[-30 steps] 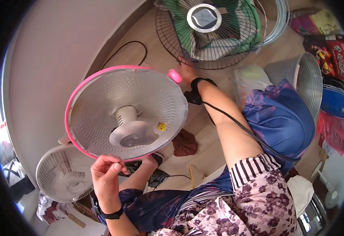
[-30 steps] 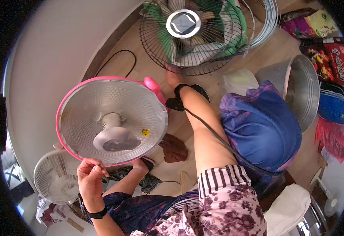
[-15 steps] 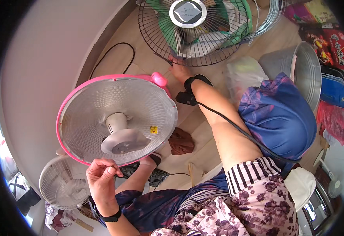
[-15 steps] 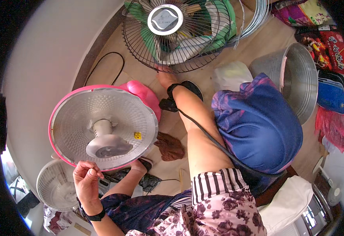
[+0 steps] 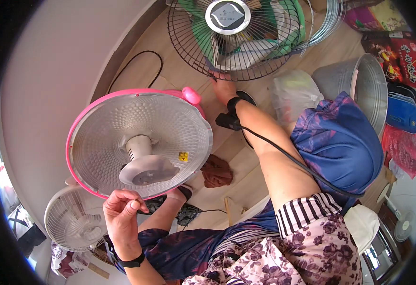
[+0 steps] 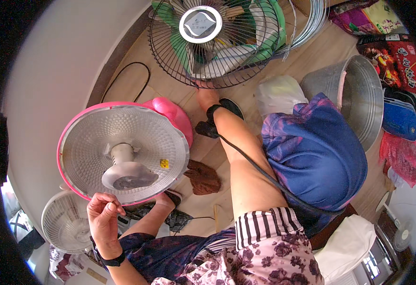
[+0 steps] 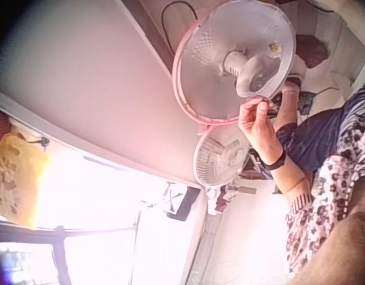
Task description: The person uses a screwdriver to tighten screws on the circular front grille of a fan.
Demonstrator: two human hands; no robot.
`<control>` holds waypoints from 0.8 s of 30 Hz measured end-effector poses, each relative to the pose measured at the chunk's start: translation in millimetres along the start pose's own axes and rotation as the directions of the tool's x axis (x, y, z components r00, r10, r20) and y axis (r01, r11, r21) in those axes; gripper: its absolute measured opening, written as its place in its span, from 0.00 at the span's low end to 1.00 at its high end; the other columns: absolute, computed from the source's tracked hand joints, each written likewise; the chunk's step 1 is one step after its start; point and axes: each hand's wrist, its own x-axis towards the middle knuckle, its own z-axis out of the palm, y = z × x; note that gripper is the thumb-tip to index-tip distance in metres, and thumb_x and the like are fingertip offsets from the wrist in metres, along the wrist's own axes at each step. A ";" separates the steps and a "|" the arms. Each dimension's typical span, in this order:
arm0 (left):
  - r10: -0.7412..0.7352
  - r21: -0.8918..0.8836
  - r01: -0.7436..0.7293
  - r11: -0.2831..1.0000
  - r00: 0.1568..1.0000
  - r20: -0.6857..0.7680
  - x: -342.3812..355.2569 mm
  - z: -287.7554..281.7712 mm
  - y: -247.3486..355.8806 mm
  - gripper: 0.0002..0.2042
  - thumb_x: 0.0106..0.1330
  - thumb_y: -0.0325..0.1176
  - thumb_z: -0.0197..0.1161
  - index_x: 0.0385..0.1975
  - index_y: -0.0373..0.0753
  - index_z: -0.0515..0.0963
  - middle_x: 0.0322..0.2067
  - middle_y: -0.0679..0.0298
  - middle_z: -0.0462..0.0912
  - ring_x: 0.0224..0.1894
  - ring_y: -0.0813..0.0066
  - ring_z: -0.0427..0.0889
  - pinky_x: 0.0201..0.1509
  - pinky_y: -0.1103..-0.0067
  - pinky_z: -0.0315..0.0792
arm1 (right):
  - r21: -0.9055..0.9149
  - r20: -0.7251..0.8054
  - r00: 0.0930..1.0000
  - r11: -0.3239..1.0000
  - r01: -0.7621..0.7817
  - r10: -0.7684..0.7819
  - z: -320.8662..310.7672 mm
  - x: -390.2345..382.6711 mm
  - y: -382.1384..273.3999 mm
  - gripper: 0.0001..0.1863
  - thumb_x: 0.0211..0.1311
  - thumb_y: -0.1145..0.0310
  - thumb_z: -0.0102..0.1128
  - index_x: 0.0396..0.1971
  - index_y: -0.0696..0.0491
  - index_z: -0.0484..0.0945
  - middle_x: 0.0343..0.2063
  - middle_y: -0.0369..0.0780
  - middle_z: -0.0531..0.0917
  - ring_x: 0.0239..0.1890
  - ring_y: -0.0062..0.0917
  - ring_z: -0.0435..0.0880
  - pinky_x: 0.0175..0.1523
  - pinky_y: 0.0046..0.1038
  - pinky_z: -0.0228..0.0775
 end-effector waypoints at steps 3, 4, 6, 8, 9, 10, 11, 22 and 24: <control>-0.001 0.005 0.001 1.000 1.000 -0.005 0.3 -0.5 -1.6 0.08 0.53 0.24 0.67 0.29 0.30 0.75 0.25 0.59 0.78 0.25 0.73 0.78 0.29 0.79 0.76 | -0.123 -0.056 0.991 0.986 0.115 -0.122 10.5 5.2 5.3 0.17 0.56 0.60 0.59 0.45 0.47 0.75 0.38 0.44 0.78 0.43 0.41 0.74 0.51 0.39 0.67; -0.001 0.002 0.001 1.000 1.000 0.006 2.5 1.7 -2.4 0.08 0.53 0.24 0.67 0.29 0.30 0.75 0.25 0.59 0.78 0.25 0.72 0.78 0.29 0.79 0.76 | -0.133 -0.060 0.991 0.985 0.109 -0.118 12.0 8.3 14.1 0.17 0.56 0.60 0.59 0.45 0.47 0.75 0.38 0.44 0.78 0.43 0.41 0.74 0.51 0.39 0.67; -0.005 -0.003 0.005 1.000 1.000 0.016 4.3 4.3 -2.5 0.08 0.53 0.24 0.67 0.29 0.30 0.75 0.26 0.58 0.78 0.25 0.72 0.78 0.29 0.79 0.76 | -0.243 -0.128 0.979 0.962 0.124 -0.159 16.5 11.3 22.7 0.17 0.56 0.59 0.59 0.45 0.46 0.75 0.38 0.43 0.78 0.43 0.40 0.74 0.51 0.38 0.66; -0.010 -0.006 0.010 1.000 1.000 0.022 5.5 5.7 -3.1 0.08 0.53 0.24 0.67 0.29 0.30 0.75 0.26 0.58 0.78 0.25 0.72 0.78 0.29 0.79 0.76 | -0.260 -0.156 0.973 0.958 0.125 -0.169 19.3 9.9 25.3 0.17 0.56 0.59 0.58 0.45 0.47 0.75 0.38 0.43 0.78 0.43 0.40 0.74 0.51 0.39 0.65; -0.007 -0.009 0.008 1.000 0.999 0.031 7.1 5.4 -5.0 0.08 0.53 0.24 0.67 0.29 0.30 0.75 0.26 0.58 0.78 0.25 0.72 0.78 0.29 0.78 0.76 | -0.278 -0.183 0.966 0.952 0.126 -0.181 19.1 8.0 27.8 0.17 0.56 0.59 0.58 0.45 0.47 0.75 0.38 0.43 0.78 0.43 0.40 0.74 0.51 0.40 0.65; -0.002 -0.002 0.002 1.000 1.000 0.016 3.7 1.4 -4.4 0.07 0.53 0.24 0.67 0.29 0.30 0.75 0.26 0.58 0.78 0.25 0.72 0.77 0.29 0.78 0.75 | -0.262 -0.172 0.968 0.956 0.133 -0.182 21.3 5.5 14.7 0.17 0.56 0.59 0.58 0.45 0.47 0.75 0.38 0.43 0.78 0.43 0.40 0.74 0.51 0.40 0.65; -0.005 0.005 0.005 1.000 1.000 -0.001 1.0 -1.2 -3.1 0.07 0.53 0.24 0.67 0.29 0.30 0.75 0.26 0.58 0.78 0.25 0.72 0.77 0.29 0.78 0.75 | -0.206 -0.114 0.984 0.972 0.111 -0.136 21.6 4.5 3.1 0.16 0.56 0.58 0.58 0.45 0.46 0.75 0.39 0.43 0.78 0.44 0.40 0.74 0.51 0.40 0.65; 0.008 0.013 -0.008 1.000 1.000 0.017 2.2 -1.6 -4.7 0.08 0.53 0.24 0.67 0.28 0.30 0.75 0.25 0.59 0.77 0.24 0.72 0.77 0.29 0.79 0.75 | -0.228 0.035 0.997 0.970 0.079 -0.073 3.2 5.9 4.7 0.14 0.60 0.63 0.49 0.46 0.47 0.71 0.43 0.40 0.77 0.50 0.35 0.73 0.55 0.38 0.63; 0.009 0.005 -0.009 1.000 1.000 0.021 1.6 -2.9 -5.1 0.08 0.53 0.24 0.67 0.27 0.30 0.75 0.25 0.59 0.77 0.24 0.72 0.77 0.29 0.79 0.75 | -0.140 -0.030 0.990 0.982 0.130 -0.135 2.1 4.6 10.1 0.15 0.56 0.59 0.58 0.43 0.46 0.77 0.41 0.46 0.77 0.47 0.41 0.73 0.53 0.41 0.65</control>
